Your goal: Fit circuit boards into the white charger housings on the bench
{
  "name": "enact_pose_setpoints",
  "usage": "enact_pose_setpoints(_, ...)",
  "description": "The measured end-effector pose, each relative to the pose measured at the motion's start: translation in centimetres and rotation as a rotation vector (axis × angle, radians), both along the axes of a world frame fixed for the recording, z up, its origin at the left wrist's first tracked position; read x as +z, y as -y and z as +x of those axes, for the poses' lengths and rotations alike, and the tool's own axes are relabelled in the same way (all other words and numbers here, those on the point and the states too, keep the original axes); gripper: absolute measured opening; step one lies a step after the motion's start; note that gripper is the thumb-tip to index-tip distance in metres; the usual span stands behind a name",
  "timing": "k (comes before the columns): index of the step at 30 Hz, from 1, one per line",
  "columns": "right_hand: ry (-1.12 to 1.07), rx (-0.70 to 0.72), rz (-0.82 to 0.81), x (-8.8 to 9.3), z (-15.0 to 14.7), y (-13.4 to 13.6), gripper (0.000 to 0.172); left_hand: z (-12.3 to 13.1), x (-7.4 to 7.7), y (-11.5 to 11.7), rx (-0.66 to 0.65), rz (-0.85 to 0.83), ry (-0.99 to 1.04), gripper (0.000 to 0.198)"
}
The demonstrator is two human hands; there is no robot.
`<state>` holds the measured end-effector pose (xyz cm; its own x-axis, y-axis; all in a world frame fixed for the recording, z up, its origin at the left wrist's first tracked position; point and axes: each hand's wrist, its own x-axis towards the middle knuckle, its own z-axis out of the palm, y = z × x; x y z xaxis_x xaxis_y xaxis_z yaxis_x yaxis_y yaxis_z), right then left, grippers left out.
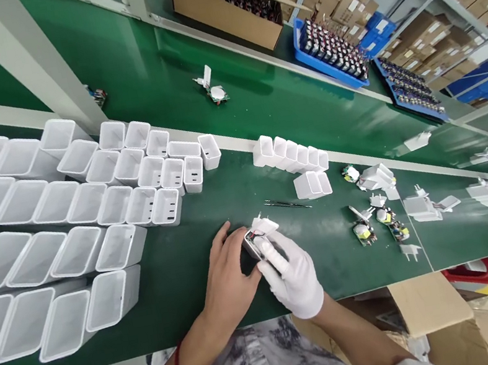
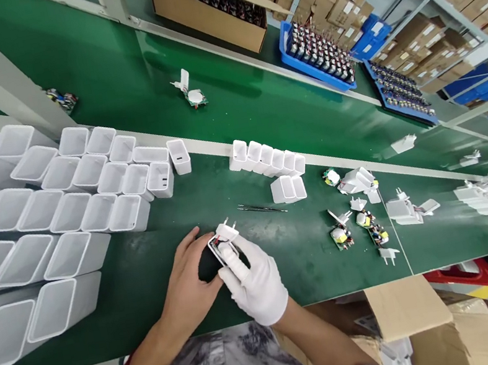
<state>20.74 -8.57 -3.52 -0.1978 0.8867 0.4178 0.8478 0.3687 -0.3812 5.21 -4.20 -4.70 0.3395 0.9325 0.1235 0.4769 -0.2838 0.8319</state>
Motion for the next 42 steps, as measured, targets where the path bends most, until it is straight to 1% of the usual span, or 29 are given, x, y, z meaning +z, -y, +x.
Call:
enact_pose_setpoints(2, 0.053, -0.011, 0.04, -0.7, -0.5, -0.4, 0.058, -0.5, 0.0, 0.3, -0.047, -0.006, -0.074, 0.055)
enact_pose_setpoints(4, 0.109, -0.024, 0.06, -1.3, -0.8, -1.0, 0.053, -1.3, 0.3, 0.6, -0.111, -0.023, -0.121, 0.064)
enact_pose_setpoints(7, 0.153, 0.01, -0.004, -1.6, -0.9, -1.8, 0.04, -2.9, 0.9, 1.2, -0.154, -0.037, -0.16, 0.07)
enact_pose_setpoints(9, 0.137, 0.013, -0.056, -0.9, -1.0, -2.4, 0.03, -4.0, 1.2, 1.8, -0.13, -0.025, -0.171, 0.065)
enact_pose_setpoints(12, 0.068, -0.053, -0.137, 0.9, -1.2, -2.8, 0.024, -5.6, 1.1, 2.6, -0.052, 0.001, -0.156, 0.056)
enact_pose_setpoints(13, 0.062, -0.08, -0.112, 1.5, -1.1, -2.8, 0.025, -6.0, 1.0, 2.9, -0.026, 0.01, -0.149, 0.055)
enact_pose_setpoints(14, 0.064, -0.106, -0.041, 2.0, -1.0, -2.7, 0.028, -6.4, 0.8, 3.1, -0.005, 0.016, -0.142, 0.054)
enact_pose_setpoints(16, 0.073, -0.141, 0.187, 2.1, -0.8, -2.4, 0.04, -6.9, 0.4, 3.5, 0.023, 0.021, -0.131, 0.053)
enact_pose_setpoints(17, 0.082, -0.15, 0.261, 1.8, -0.8, -2.3, 0.046, -7.1, 0.2, 3.6, 0.03, 0.024, -0.129, 0.053)
enact_pose_setpoints(18, 0.098, -0.151, 0.288, 1.1, -0.7, -2.3, 0.05, -7.2, 0.0, 3.7, 0.033, 0.027, -0.129, 0.053)
enact_pose_setpoints(19, 0.126, -0.135, 0.275, 0.4, -0.8, -2.4, 0.049, -7.3, -0.1, 3.8, 0.03, 0.032, -0.131, 0.053)
enact_pose_setpoints(22, 0.219, -0.069, 0.133, -1.8, -1.2, -2.7, 0.046, -7.3, -0.4, 3.7, 0.013, 0.064, -0.135, 0.054)
enact_pose_setpoints(24, 0.198, -0.044, 0.05, -2.4, -1.3, -2.8, 0.046, -7.2, -0.5, 3.6, 0.002, 0.084, -0.145, 0.054)
enact_pose_setpoints(26, 0.129, -0.033, -0.018, -2.1, -1.1, -2.6, 0.044, -7.2, -0.6, 3.6, -0.003, 0.091, -0.158, 0.054)
enact_pose_setpoints(28, 0.024, -0.037, -0.021, -1.4, -0.5, -2.0, 0.044, -7.3, -0.7, 3.5, -0.009, 0.084, -0.16, 0.054)
enact_pose_setpoints(30, -0.168, -0.077, 0.018, -0.9, 0.1, -1.5, 0.041, -7.4, -0.9, 3.6, -0.02, 0.077, -0.153, 0.053)
enact_pose_setpoints(31, -0.301, -0.113, 0.013, -0.6, 0.3, -1.4, 0.038, -7.4, -0.9, 3.6, -0.025, 0.078, -0.152, 0.052)
enact_pose_setpoints(32, -0.446, -0.155, -0.03, -0.4, 0.4, -1.5, 0.035, -7.3, -0.9, 3.6, -0.028, 0.082, -0.155, 0.051)
enact_pose_setpoints(34, -0.706, -0.236, -0.22, -0.1, 0.2, -2.2, 0.031, -7.1, -1.0, 3.5, -0.026, 0.093, -0.174, 0.048)
enact_pose_setpoints(35, -0.8, -0.257, -0.339, 0.1, 0.1, -2.8, 0.032, -7.0, -1.0, 3.4, -0.022, 0.098, -0.186, 0.047)
enact_pose_setpoints(37, -0.917, -0.243, -0.529, 0.4, -0.4, -3.9, 0.035, -6.8, -0.9, 3.3, -0.017, 0.104, -0.2, 0.045)
enact_pose_setpoints(39, -0.975, -0.206, -0.626, 0.6, -0.8, -4.6, 0.035, -6.7, -0.8, 3.1, -0.015, 0.1, -0.199, 0.045)
enact_pose_setpoints(42, -1.025, -0.213, -0.652, 0.4, -1.3, -4.8, 0.035, -6.7, -0.6, 3.0, -0.015, 0.072, -0.187, 0.044)
